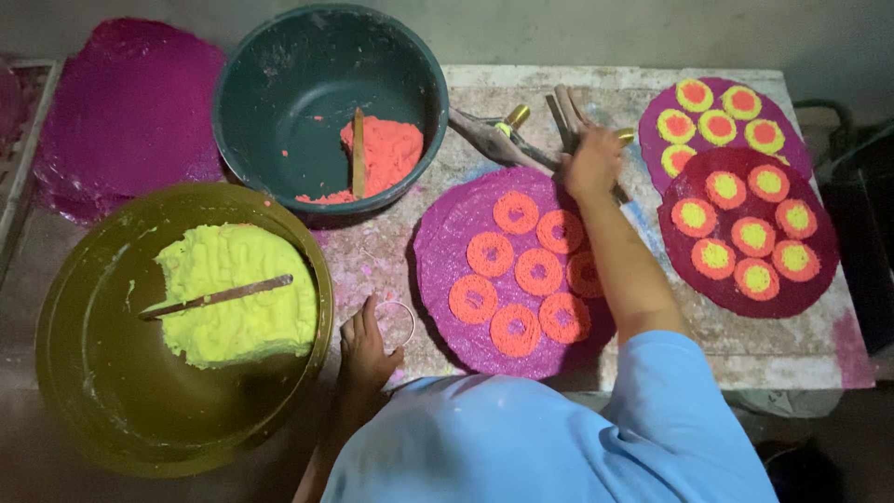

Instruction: The person uses a wooden hand press to mold two-colored dough-like material into ring shapes. They load pink or yellow material into the press, extrude it into a ring, place the ring on a round tray, and repeat, filling trays with finished rings.

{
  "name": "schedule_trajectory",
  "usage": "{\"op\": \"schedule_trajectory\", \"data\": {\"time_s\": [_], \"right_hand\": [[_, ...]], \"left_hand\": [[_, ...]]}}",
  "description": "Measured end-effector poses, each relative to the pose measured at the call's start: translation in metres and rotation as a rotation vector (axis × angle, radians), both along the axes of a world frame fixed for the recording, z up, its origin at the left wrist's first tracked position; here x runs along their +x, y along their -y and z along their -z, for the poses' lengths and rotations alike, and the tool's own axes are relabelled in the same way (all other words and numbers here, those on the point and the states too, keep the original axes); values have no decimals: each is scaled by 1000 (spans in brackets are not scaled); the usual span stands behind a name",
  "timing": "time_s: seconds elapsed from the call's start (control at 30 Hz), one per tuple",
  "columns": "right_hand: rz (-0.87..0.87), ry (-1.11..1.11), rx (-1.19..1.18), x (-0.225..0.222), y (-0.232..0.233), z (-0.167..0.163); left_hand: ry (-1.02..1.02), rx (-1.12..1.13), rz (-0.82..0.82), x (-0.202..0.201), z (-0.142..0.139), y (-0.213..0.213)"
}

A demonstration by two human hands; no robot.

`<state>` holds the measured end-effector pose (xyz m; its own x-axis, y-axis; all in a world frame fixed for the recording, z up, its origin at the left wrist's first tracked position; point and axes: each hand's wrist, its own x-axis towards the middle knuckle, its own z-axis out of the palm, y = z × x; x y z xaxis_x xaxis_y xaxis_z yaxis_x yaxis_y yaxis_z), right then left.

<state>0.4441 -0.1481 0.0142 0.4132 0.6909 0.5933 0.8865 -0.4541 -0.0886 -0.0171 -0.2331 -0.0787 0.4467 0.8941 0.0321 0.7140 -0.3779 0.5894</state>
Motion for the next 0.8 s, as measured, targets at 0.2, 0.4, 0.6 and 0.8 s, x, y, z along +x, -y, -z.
{"op": "schedule_trajectory", "data": {"time_s": [0.2, 0.4, 0.6, 0.8], "right_hand": [[-127, -431, -575, -33, -57, 0], [-207, -248, -552, -10, -42, -20], [-448, -1139, -390, 8, 60, -57], [-491, -1581, -768, -54, 158, -54]], "left_hand": [[37, 107, -86, 7, -23, -2], [255, 151, -28, 26, -61, -11], [840, -225, 170, 86, -72, -46], [1882, -1098, 322, 163, -69, -93]]}}
